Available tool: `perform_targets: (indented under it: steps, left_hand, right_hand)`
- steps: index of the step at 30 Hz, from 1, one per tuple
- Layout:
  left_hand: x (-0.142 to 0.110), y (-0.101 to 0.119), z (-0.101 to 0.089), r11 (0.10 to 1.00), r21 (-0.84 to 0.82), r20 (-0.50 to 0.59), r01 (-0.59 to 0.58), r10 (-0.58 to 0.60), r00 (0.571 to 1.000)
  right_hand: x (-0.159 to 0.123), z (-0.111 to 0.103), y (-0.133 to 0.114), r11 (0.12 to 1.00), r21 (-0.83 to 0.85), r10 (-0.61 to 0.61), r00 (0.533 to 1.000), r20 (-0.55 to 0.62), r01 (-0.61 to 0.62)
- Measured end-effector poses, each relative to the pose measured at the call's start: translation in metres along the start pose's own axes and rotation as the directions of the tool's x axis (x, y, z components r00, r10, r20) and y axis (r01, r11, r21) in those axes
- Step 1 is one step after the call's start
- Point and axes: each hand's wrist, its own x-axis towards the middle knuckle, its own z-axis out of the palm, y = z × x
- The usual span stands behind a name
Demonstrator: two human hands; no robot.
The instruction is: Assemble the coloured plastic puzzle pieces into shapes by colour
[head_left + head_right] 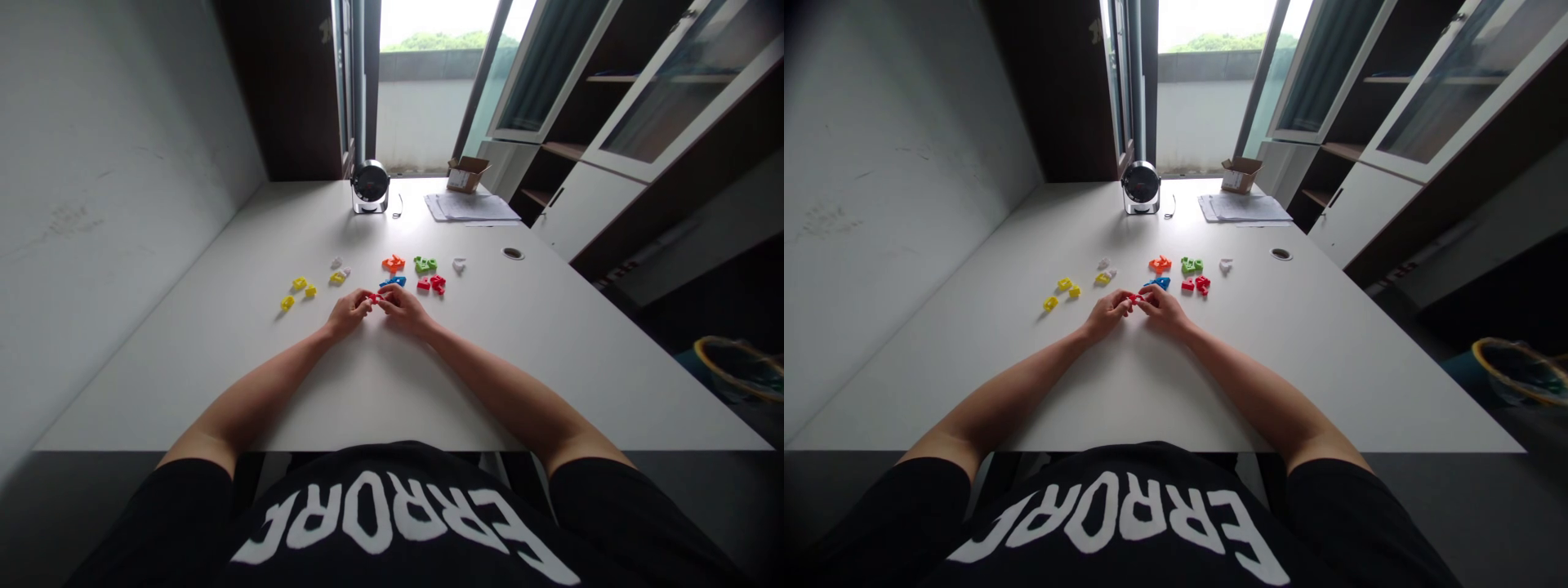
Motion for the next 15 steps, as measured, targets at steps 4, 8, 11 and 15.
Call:
perform_targets:
  steps: [4,8,11,15]
  left_hand:
    - [-0.0007,0.0025,-0.0007,0.999,0.034,0.001,0.003,-0.003,1.0]
    - [-0.0007,0.0007,-0.0003,0.998,0.062,-0.009,-0.012,0.013,1.0]
    - [-0.0011,0.0002,0.0,0.996,0.086,-0.02,-0.021,0.022,1.0]
    - [-0.0027,0.0044,0.0001,0.991,0.132,-0.029,-0.013,0.017,0.999]
  right_hand:
    - [0.0021,0.0006,0.0,0.992,0.129,0.011,1.0,-0.013,-0.009]
    - [0.0034,0.0007,-0.0008,0.981,0.193,0.013,1.0,-0.023,-0.008]
    - [0.0032,0.0006,-0.0028,0.972,0.235,0.025,0.999,-0.033,-0.016]
    - [0.0023,-0.0001,-0.0056,0.975,0.22,0.03,0.999,-0.034,-0.022]
